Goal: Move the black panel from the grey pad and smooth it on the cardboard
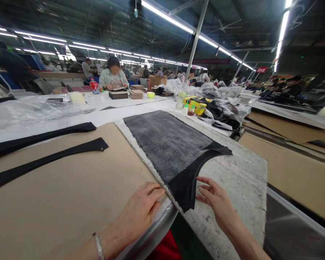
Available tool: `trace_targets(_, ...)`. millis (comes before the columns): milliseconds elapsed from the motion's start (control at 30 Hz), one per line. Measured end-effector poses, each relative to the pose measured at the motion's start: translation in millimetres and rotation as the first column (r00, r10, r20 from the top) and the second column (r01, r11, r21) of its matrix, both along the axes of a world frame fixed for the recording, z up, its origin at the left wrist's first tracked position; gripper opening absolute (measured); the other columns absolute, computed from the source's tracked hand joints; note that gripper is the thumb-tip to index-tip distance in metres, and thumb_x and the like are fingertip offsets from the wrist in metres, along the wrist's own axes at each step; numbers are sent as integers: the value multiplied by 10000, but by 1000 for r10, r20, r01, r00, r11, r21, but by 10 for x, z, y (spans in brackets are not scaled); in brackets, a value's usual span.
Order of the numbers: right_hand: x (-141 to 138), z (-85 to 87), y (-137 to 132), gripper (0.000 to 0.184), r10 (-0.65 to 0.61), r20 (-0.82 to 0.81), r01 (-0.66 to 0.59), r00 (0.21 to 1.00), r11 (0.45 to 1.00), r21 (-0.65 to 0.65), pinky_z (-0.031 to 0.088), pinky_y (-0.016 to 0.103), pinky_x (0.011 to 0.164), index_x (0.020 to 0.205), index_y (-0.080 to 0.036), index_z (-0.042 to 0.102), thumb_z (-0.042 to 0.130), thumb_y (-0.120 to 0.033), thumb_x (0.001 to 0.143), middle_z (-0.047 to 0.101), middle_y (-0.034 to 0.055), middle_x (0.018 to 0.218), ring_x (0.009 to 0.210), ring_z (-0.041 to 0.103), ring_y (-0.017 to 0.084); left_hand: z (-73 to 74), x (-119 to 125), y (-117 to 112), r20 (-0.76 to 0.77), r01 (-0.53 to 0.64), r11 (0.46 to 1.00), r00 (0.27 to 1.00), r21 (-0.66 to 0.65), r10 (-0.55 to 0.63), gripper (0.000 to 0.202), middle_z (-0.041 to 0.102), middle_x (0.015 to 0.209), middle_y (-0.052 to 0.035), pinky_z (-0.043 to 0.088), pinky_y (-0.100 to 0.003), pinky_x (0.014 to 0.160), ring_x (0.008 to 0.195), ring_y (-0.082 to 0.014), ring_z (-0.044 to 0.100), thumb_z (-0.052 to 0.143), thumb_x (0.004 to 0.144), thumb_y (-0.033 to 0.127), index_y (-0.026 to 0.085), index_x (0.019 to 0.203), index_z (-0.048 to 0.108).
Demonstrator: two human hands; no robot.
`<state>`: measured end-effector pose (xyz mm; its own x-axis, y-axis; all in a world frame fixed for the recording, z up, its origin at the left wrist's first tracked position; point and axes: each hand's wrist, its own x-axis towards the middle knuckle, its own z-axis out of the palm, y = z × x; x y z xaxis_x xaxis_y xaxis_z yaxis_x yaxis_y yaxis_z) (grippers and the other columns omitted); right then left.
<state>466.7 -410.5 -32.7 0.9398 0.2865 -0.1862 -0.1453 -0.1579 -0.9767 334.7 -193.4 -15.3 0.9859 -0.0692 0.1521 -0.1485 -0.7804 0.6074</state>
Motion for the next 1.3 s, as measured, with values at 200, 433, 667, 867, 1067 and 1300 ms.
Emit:
trace_targets(200,-4,-167,-54,454,4,102,-3,995,1000,-11,548,356,751,1065,-169,601,590,-402,675,516,101,1074,958,508,240,-47,-32,-157,39,123,990,991,66,-126,285,588,1209,-3,418,-313,1019,1117,-167,501,449,928,118,237,1155,575)
trace_targets(433,-32,-200,-125,313,215,371,-168,903,973,-156,542,349,778,1068,-234,604,475,-268,784,487,59,1119,993,497,215,-148,-38,-458,74,275,916,949,291,-308,319,593,1191,-32,406,-312,946,1073,-185,506,412,946,131,178,1254,481)
trace_targets(667,35,-160,-127,332,456,455,-399,765,890,-221,453,397,956,1109,-239,583,398,-169,842,490,66,1207,1137,487,217,-235,-7,-636,122,317,849,908,424,-400,210,589,1065,-24,390,-316,770,913,-176,502,422,973,246,150,1141,503)
trace_targets(867,120,-95,-131,264,676,544,-368,497,732,-573,452,392,932,1039,-233,608,376,-161,937,494,82,1209,1105,515,210,-342,-13,-647,201,256,861,906,439,-372,172,577,1010,-18,351,-314,711,887,-169,496,449,966,231,150,1099,519)
trace_targets(1067,234,28,-127,178,710,590,-310,384,701,-642,444,398,856,982,-244,617,440,-226,971,600,53,1026,987,537,230,-471,-12,-671,263,204,885,905,418,-333,169,589,1005,-7,354,-317,669,867,-156,504,473,962,268,165,1087,522)
trace_targets(1300,342,61,-111,228,517,504,-295,692,839,-457,425,315,783,905,-236,639,522,-427,944,618,16,916,870,565,198,-364,39,-655,191,77,934,970,349,-152,299,554,1280,-22,424,-334,831,1020,-189,515,480,956,313,192,1230,487)
